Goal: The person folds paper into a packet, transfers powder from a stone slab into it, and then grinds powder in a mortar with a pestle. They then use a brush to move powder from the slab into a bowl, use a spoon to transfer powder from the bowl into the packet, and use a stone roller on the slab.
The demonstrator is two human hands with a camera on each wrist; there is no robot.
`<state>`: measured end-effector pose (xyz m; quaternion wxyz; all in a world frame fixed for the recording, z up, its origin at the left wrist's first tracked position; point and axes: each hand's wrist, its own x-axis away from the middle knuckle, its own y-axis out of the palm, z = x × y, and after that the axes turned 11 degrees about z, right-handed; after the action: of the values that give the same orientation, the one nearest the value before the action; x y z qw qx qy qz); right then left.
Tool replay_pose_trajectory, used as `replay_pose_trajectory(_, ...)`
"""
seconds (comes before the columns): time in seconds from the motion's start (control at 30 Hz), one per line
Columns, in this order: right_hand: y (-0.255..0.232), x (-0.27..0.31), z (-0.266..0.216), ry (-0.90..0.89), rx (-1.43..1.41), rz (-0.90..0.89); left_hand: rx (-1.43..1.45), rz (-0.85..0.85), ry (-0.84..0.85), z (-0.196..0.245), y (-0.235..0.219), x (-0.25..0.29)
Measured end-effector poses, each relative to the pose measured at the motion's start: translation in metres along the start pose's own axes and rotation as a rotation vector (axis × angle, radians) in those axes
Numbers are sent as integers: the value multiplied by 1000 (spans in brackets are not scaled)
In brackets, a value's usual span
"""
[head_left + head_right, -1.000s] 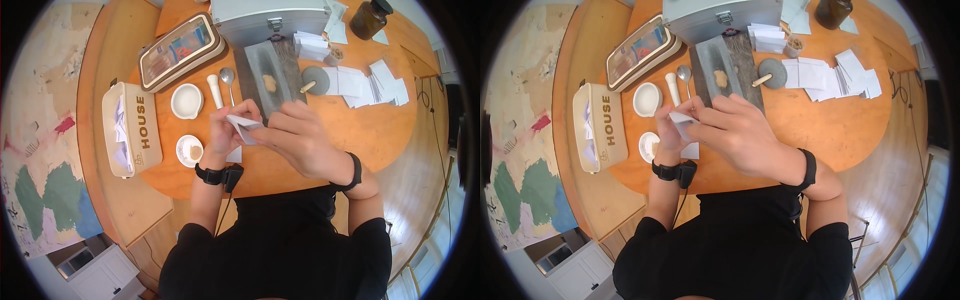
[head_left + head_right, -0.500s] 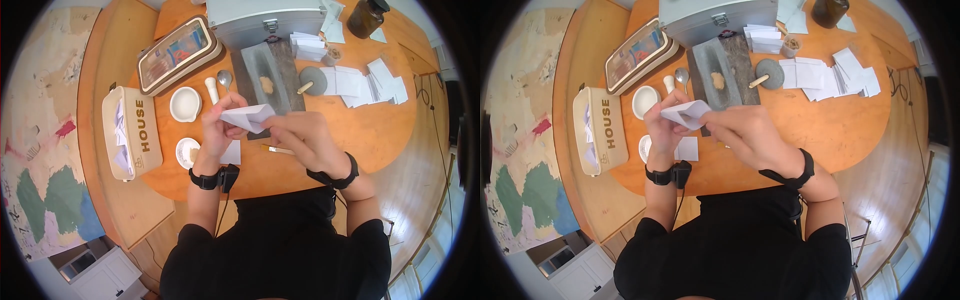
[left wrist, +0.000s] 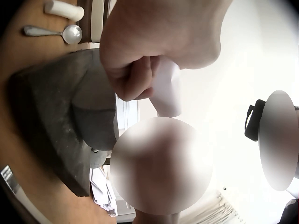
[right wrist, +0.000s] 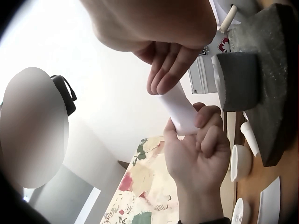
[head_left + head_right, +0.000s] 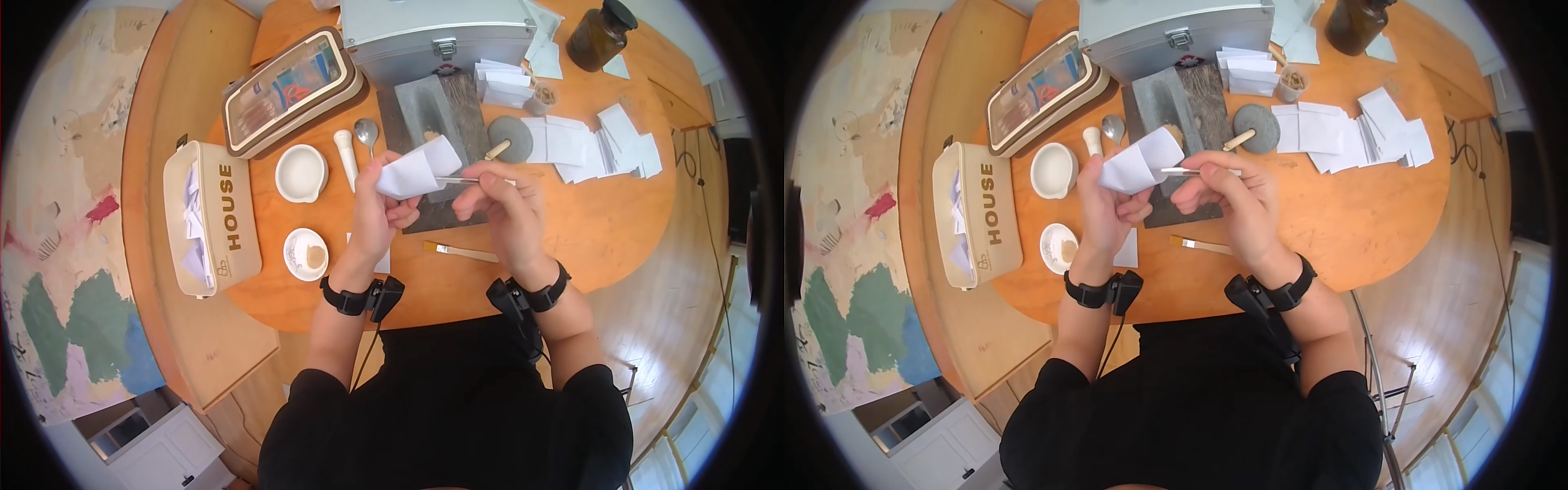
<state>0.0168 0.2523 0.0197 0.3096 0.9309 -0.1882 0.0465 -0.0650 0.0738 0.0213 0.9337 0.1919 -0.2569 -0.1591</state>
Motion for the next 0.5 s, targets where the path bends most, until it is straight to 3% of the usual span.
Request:
replay_pose_trajectory(0.1, 1, -6, -6, -42, 25, 47, 23, 121, -59, -1, 3, -6)
replay_pose_trajectory(0.5, -11, -27, -7, -124, -16, 150, 93, 139, -35, -3, -7, -17)
